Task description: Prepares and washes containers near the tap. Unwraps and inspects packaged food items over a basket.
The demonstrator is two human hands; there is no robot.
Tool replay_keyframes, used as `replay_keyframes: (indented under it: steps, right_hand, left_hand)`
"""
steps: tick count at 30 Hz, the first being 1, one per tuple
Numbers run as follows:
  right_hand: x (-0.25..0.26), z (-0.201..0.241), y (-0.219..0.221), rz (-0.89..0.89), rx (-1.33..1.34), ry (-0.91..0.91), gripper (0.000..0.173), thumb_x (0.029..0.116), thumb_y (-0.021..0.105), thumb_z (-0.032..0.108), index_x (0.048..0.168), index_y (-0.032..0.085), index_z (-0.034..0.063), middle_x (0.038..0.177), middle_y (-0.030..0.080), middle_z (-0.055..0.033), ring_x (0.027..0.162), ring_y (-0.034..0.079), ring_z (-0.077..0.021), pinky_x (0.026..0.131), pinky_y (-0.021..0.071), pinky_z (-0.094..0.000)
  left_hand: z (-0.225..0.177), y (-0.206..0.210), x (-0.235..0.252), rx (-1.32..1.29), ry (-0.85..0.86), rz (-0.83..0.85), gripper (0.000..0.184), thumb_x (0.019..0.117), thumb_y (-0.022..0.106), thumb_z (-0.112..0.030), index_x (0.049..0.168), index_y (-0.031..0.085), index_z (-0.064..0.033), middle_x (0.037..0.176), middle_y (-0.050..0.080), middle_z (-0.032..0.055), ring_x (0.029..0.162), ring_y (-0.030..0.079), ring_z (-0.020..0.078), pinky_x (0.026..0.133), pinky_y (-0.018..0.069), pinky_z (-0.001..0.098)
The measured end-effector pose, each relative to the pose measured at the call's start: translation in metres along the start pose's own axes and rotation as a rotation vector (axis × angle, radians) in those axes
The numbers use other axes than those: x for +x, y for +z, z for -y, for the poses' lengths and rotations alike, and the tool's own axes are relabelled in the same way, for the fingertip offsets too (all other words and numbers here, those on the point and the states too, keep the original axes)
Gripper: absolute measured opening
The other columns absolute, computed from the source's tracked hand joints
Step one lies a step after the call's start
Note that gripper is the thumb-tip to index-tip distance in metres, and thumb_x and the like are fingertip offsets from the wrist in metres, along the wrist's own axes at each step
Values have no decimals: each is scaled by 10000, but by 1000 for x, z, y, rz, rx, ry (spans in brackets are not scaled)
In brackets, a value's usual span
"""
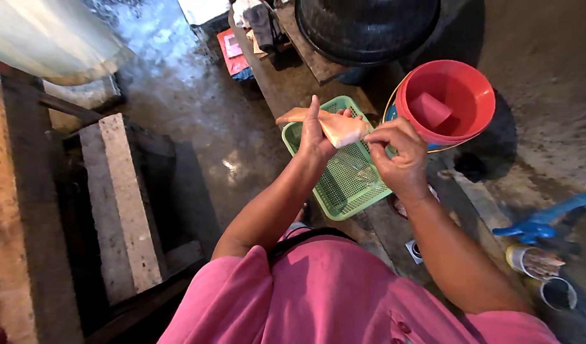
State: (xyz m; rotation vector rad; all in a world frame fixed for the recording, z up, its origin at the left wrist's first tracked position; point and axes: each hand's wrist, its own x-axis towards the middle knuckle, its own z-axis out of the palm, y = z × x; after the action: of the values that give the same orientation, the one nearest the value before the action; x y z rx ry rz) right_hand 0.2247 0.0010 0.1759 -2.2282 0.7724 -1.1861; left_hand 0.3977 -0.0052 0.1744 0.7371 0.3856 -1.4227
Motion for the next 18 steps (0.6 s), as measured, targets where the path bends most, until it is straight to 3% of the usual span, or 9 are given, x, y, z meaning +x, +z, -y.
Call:
replay_keyframes:
  steps: [5,12,15,18]
  right_hand:
    - [-5,-1,9,38,-183,-47,197,902,613,9,1001,783,23,999,648,-186,873,627,-290,764,525,-421]
    - [-1,-2,12,36,-267,-81,218,946,639,79,1115,765,22,973,640,-184,858,629,-301,740,522,-435]
    - [0,-3,12,53,-363,-168,187,960,640,93,1079,764,18,952,656,-197,844,644,-343,727,517,-473]
    - [0,-5,12,62,-415,-222,143,962,642,90,998,761,21,950,673,-200,868,660,-359,749,518,-496]
  left_hand:
    - [2,1,-1,13,-21,9,621,1008,489,-592,1328,444,-62,1125,625,180,990,671,309,869,583,503]
    - [6,6,-7,10,-27,-16,589,1003,512,-573,1326,442,-84,1111,627,169,945,676,286,814,599,459]
    - [6,5,-8,9,-35,-20,626,1005,503,-579,1377,424,-81,1194,615,181,1027,665,298,852,588,462]
    - [6,4,-7,20,-32,-31,624,998,513,-585,1363,427,-86,1172,615,183,1011,664,302,849,586,470]
